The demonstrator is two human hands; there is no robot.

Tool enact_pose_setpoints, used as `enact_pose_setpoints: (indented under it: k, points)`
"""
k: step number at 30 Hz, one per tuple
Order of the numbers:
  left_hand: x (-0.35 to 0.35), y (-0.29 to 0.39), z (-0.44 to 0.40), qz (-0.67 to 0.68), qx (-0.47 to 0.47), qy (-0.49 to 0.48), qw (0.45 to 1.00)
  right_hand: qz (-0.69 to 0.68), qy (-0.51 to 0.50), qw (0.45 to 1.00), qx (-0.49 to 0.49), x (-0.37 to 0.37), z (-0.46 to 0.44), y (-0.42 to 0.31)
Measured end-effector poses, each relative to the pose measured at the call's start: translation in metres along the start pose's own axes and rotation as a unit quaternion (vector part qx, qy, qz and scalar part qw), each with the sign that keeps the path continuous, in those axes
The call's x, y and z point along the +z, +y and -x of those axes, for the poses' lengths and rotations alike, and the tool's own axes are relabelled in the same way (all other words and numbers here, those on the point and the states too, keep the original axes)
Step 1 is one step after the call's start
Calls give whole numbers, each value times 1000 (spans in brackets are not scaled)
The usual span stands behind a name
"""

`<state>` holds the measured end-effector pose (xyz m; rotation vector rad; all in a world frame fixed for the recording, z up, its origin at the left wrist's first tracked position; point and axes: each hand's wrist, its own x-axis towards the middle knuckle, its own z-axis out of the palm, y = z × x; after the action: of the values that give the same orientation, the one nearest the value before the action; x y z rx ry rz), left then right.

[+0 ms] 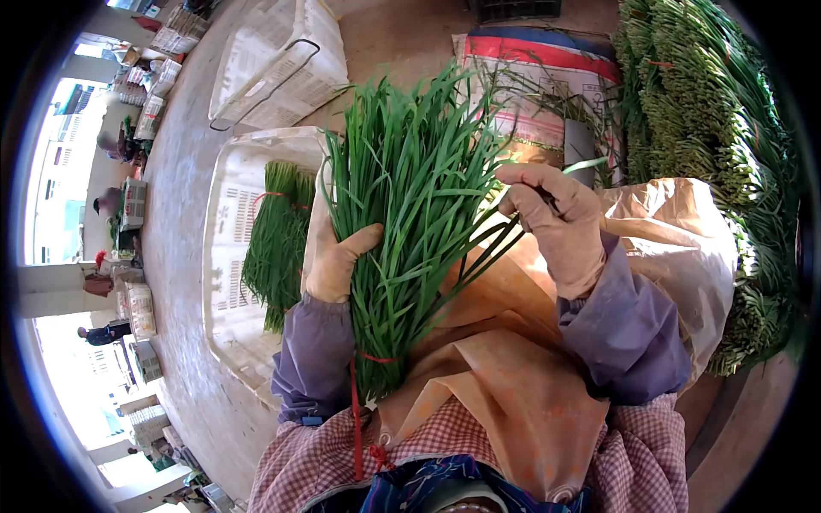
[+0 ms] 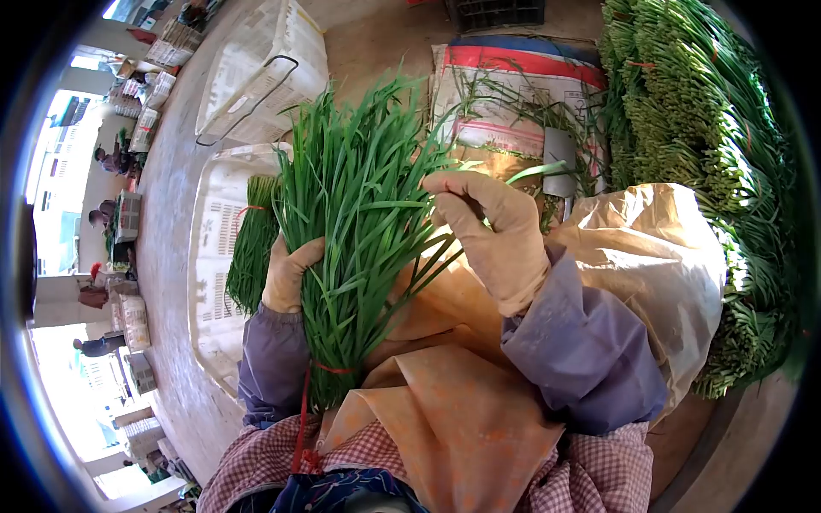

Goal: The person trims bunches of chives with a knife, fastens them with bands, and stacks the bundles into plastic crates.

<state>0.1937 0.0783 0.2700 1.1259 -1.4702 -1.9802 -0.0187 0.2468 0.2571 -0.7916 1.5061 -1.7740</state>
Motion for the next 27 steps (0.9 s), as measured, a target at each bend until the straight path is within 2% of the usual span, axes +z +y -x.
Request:
enact_pose_setpoints:
  k: [4,5,8,9,12,13,14,15,16,17,18,19,20,21,23,25,27]
  points:
    - [3,3,1,-11,-12,0,1000,113,-148,978,88,-1,-17,4]
    - [3,3,2,-15,-9,4,1000,76,-141,985,61,7,-17,6]
    - [5,3,4,1,-1,-2,1000,182,-145,972,-20,15,-23,14]
    - [4,1,5,-2,-5,8,1000,190,-94,973,-88,19,-22,19]
    - [12,6,12,-59,25,28,998,173,48,981,-75,13,-25,29]
    - [11,5,13,-54,34,28,998,141,108,979,-96,0,-33,44]
    - [10,3,12,-74,42,32,996,36,113,992,-42,-15,-36,46]
    - [9,1,12,-93,50,37,994,86,137,984,-72,-30,-38,49]
    - [8,0,12,-113,57,43,991,135,159,973,-103,-39,-41,51]
    - [8,0,13,-132,54,60,988,303,173,919,-183,-37,-38,31]
    - [9,-1,13,-155,66,60,984,459,181,831,-255,-31,-27,5]
    - [11,-1,13,-178,77,61,979,485,182,789,-331,-14,-11,-5]
    - [12,-1,13,-203,89,61,973,413,73,797,-435,-3,-5,-13]
    - [15,3,16,-231,88,69,967,406,-83,794,-444,7,8,-15]
    - [26,17,21,-290,96,66,950,408,-154,735,-519,49,22,-3]
    - [27,17,22,-320,119,70,937,402,-132,747,-513,68,22,22]
    - [18,11,23,-215,110,52,969,381,-125,764,-505,64,20,29]
